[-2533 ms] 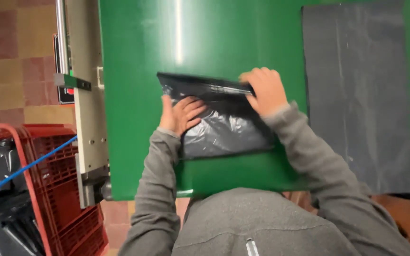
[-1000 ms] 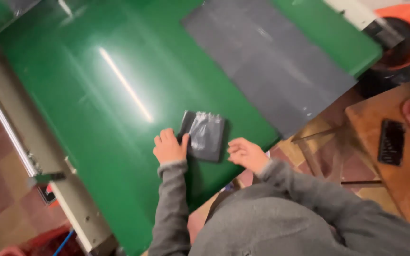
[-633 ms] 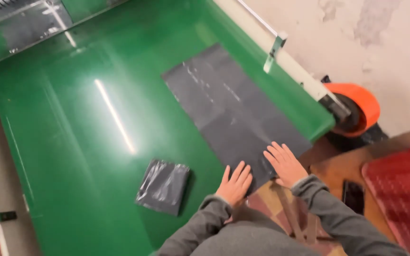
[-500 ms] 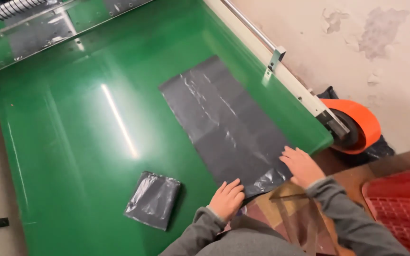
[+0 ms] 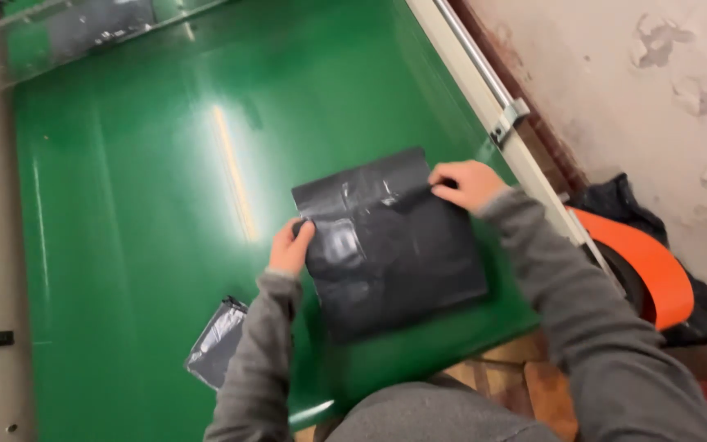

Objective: Folding black plastic bags on a conveyor belt and placing them into a red crate.

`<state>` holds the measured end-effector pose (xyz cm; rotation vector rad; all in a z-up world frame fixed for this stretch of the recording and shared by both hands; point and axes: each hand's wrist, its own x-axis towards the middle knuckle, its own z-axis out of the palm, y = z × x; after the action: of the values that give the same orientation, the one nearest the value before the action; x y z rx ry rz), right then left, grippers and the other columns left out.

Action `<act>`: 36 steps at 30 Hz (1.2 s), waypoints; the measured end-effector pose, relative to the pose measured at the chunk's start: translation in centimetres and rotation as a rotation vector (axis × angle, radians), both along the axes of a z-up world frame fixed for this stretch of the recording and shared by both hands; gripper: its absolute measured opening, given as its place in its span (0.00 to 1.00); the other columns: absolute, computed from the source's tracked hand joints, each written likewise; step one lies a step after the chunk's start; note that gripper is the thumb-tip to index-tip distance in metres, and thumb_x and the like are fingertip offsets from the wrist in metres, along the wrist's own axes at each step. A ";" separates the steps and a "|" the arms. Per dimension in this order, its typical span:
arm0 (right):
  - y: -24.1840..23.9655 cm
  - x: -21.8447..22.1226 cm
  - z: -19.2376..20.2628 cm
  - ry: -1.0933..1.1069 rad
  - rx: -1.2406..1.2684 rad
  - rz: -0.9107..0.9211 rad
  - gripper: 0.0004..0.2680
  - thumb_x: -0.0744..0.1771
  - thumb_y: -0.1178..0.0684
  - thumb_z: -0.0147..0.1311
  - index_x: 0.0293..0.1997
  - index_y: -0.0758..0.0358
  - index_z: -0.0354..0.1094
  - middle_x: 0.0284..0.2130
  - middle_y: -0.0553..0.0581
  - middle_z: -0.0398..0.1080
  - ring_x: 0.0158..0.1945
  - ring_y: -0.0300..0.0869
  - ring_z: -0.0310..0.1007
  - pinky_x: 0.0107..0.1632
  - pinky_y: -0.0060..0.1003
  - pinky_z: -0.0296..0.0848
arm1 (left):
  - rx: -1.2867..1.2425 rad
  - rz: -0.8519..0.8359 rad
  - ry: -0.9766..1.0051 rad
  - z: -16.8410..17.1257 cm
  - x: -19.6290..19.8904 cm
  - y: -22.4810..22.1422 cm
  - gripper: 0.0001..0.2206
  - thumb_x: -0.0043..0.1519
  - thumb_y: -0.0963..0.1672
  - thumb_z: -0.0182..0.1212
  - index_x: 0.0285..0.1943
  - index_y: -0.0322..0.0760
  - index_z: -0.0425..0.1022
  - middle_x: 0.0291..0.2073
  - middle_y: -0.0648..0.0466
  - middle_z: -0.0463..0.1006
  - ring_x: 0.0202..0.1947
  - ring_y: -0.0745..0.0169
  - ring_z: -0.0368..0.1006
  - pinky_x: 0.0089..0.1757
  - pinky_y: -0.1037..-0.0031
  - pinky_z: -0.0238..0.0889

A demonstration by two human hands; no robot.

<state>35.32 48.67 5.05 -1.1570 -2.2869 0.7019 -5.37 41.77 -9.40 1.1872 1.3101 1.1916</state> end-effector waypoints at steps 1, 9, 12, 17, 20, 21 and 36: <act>2.6 -0.8 -1.6 0.003 0.009 0.009 0.08 0.64 0.51 0.59 0.43 0.61 0.73 0.36 0.57 0.77 0.41 0.52 0.78 0.43 0.42 0.74 | 0.009 0.009 0.003 -0.3 -0.2 2.3 0.12 0.64 0.43 0.63 0.52 0.29 0.76 0.37 0.56 0.78 0.38 0.71 0.70 0.41 0.76 0.66; 13.0 -4.4 -12.7 -0.188 0.141 -0.060 0.04 0.63 0.51 0.61 0.37 0.54 0.75 0.40 0.51 0.73 0.48 0.50 0.70 0.49 0.48 0.69 | 0.104 0.263 0.734 -7.7 -1.7 9.0 0.20 0.62 0.49 0.63 0.56 0.28 0.72 0.40 0.34 0.81 0.42 0.31 0.76 0.43 0.54 0.69; 12.0 -4.9 -10.8 -0.252 0.106 -0.052 0.06 0.62 0.50 0.63 0.38 0.54 0.74 0.42 0.51 0.72 0.50 0.51 0.69 0.51 0.48 0.67 | 0.023 0.280 0.802 -6.4 -0.8 8.5 0.21 0.64 0.48 0.62 0.59 0.28 0.70 0.38 0.33 0.80 0.40 0.28 0.75 0.42 0.50 0.68; 13.7 -6.6 -11.3 -0.385 0.072 -0.029 0.17 0.58 0.46 0.67 0.46 0.58 0.71 0.43 0.56 0.71 0.50 0.54 0.67 0.50 0.50 0.63 | 0.027 0.301 0.970 2.4 3.4 6.3 0.21 0.64 0.49 0.61 0.60 0.32 0.69 0.40 0.36 0.80 0.41 0.30 0.75 0.41 0.50 0.67; 14.2 -7.6 -12.0 -0.558 -0.095 -0.028 0.15 0.59 0.46 0.67 0.46 0.55 0.70 0.42 0.54 0.72 0.50 0.52 0.67 0.52 0.50 0.62 | 0.263 0.258 1.025 5.9 6.9 2.8 0.23 0.61 0.51 0.64 0.60 0.36 0.68 0.49 0.43 0.76 0.49 0.36 0.73 0.46 0.53 0.67; 14.2 -7.9 -11.8 -0.658 -0.168 -0.018 0.13 0.60 0.46 0.66 0.44 0.53 0.71 0.41 0.53 0.73 0.51 0.50 0.67 0.52 0.50 0.62 | 0.406 0.191 0.963 6.2 7.9 1.4 0.24 0.61 0.53 0.66 0.60 0.38 0.68 0.55 0.48 0.73 0.54 0.41 0.71 0.52 0.55 0.68; -14.1 -1.0 -5.8 -0.097 0.375 -0.136 0.06 0.58 0.62 0.61 0.33 0.58 0.71 0.41 0.48 0.75 0.57 0.48 0.72 0.58 0.49 0.65 | -0.328 0.268 -0.637 -4.6 2.9 -8.8 0.32 0.67 0.58 0.54 0.70 0.31 0.67 0.67 0.46 0.68 0.66 0.52 0.63 0.64 0.60 0.56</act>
<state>34.28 34.56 -0.80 -1.1681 -2.2637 0.1574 -2.48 32.97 -13.99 0.3489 1.1236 1.3345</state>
